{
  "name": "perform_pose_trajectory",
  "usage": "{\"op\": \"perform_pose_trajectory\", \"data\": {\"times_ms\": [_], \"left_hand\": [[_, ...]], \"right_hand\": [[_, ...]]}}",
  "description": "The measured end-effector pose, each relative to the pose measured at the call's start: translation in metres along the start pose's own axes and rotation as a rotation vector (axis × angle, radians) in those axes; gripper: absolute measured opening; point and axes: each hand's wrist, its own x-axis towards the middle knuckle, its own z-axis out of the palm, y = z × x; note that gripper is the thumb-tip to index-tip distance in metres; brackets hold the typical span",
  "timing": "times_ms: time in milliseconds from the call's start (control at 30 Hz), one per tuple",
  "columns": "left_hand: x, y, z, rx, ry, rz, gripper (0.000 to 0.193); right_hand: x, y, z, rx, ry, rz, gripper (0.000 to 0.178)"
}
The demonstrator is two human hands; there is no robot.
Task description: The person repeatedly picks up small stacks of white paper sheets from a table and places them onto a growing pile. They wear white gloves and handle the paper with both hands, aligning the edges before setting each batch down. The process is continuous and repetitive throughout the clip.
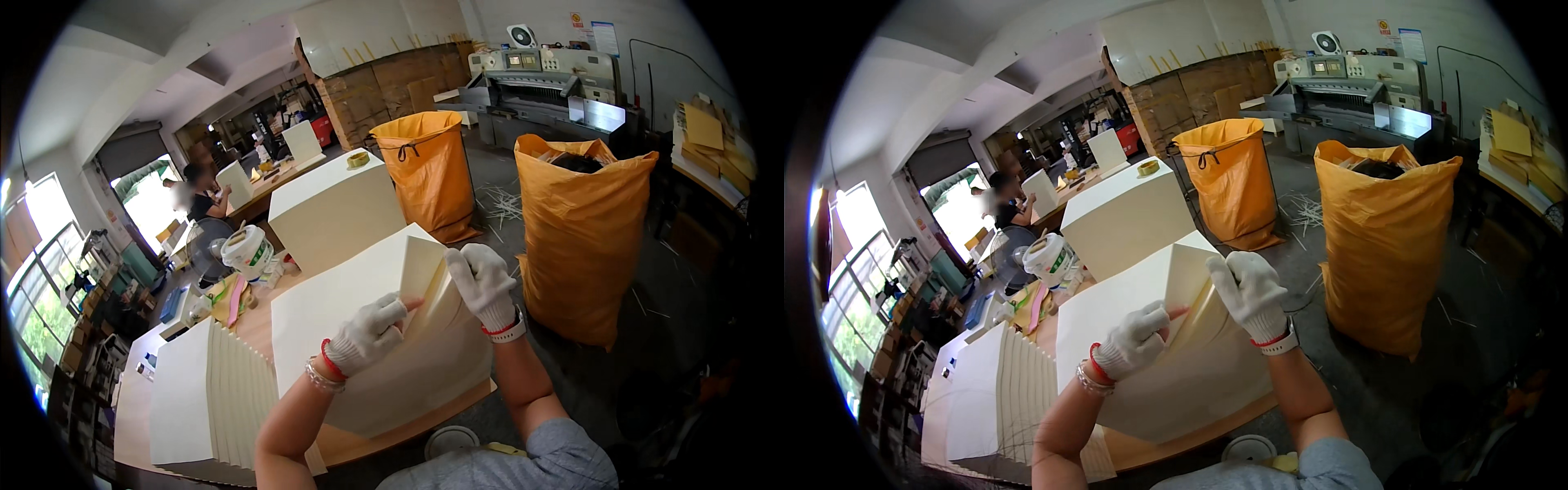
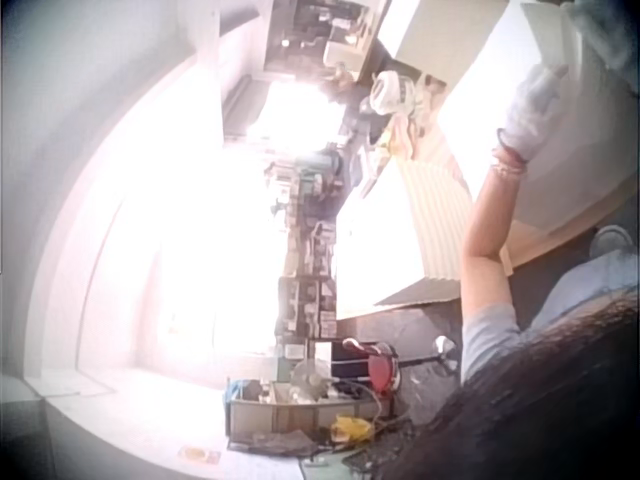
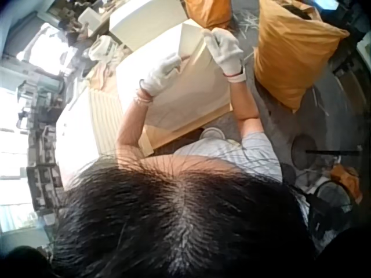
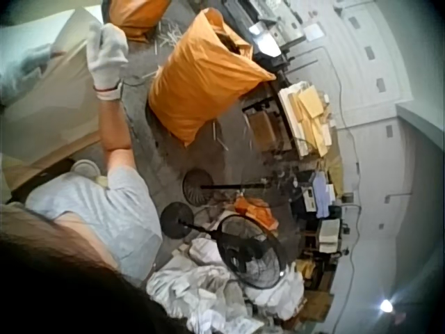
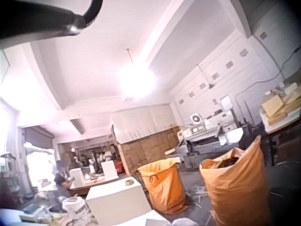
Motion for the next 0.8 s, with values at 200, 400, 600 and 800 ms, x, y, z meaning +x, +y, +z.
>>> {"op": "perform_pose_trajectory", "data": {"times_ms": [200,400,600,800], "left_hand": [[0.000,0.013,0.005,0.095,0.087,-0.037,0.039],[0.000,0.023,0.005,-0.013,0.142,-0.057,0.035],[0.001,0.013,0.000,0.006,0.007,-0.045,0.033],[0.001,0.020,0.005,0.006,0.087,-0.060,0.040]], "right_hand": [[0.001,-0.004,0.000,-0.046,-0.032,0.054,0.032],[-0.011,0.005,0.002,0.011,0.018,-0.041,0.042],[-0.005,-0.002,0.002,-0.035,-0.020,-0.005,0.040],[-0.002,-0.004,-0.002,-0.059,-0.061,0.040,0.039]]}}
